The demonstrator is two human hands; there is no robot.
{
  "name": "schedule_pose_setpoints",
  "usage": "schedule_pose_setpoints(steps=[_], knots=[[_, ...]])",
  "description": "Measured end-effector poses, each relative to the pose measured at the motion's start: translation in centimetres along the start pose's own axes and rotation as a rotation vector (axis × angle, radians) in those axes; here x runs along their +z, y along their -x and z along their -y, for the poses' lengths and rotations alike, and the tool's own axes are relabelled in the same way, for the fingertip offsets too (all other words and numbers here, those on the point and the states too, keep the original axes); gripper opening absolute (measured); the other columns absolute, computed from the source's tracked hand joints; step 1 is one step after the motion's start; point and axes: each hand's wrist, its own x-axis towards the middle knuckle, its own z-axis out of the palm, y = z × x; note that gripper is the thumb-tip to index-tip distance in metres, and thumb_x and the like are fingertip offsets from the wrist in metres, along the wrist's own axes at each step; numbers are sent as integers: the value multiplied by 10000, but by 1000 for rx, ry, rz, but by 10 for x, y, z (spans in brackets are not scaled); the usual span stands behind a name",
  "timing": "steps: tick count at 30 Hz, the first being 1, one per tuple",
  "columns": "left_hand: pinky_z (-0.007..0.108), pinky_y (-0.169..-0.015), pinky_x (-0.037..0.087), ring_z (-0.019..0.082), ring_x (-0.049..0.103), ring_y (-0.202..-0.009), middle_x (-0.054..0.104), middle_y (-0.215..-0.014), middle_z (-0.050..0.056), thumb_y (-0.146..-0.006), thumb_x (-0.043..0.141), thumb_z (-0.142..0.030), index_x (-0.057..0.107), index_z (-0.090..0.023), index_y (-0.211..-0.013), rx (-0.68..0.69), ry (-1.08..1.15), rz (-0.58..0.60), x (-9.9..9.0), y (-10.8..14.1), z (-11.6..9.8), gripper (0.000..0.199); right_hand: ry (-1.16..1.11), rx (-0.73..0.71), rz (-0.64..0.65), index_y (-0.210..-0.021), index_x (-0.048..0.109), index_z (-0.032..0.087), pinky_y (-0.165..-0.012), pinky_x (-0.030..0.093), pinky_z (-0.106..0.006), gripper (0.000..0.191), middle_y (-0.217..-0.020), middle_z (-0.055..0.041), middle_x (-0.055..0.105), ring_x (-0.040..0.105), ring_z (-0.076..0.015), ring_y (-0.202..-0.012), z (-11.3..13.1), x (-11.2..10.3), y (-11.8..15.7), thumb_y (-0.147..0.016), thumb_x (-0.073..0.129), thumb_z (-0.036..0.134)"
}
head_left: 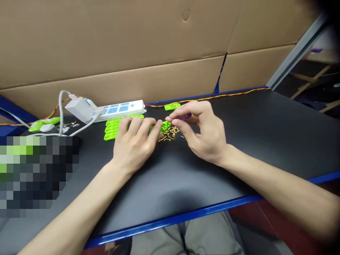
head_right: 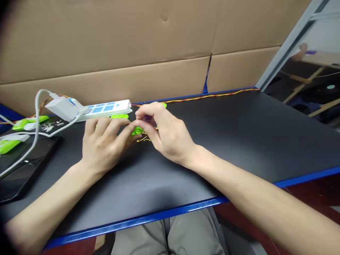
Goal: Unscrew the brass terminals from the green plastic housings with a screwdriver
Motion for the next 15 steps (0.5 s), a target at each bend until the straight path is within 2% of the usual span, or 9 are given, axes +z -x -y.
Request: schedule_pose_setpoints(steps=[6, 15], knots=[[395, -723, 375, 257, 578, -828, 711, -976, 82, -927, 581, -332, 648, -160, -1096, -12, -14, -9, 1, -1, 0, 251, 15, 7, -10, -1104, 505, 271, -737, 629, -284, 201, -972, -2, 638, 705, -136, -885, 0, -3, -1, -926, 553, 190], [394, -734, 373, 253, 585, -829, 714, -967, 89, -920, 598, -354, 639, -155, -1104, -15, 17, -33, -1, 0, 1, 274, 60, 35, 2, -1102, 501, 263, -778, 629, -295, 192, -974, -4, 634, 703, -137, -887, -4, -2, -1, -930, 542, 188]])
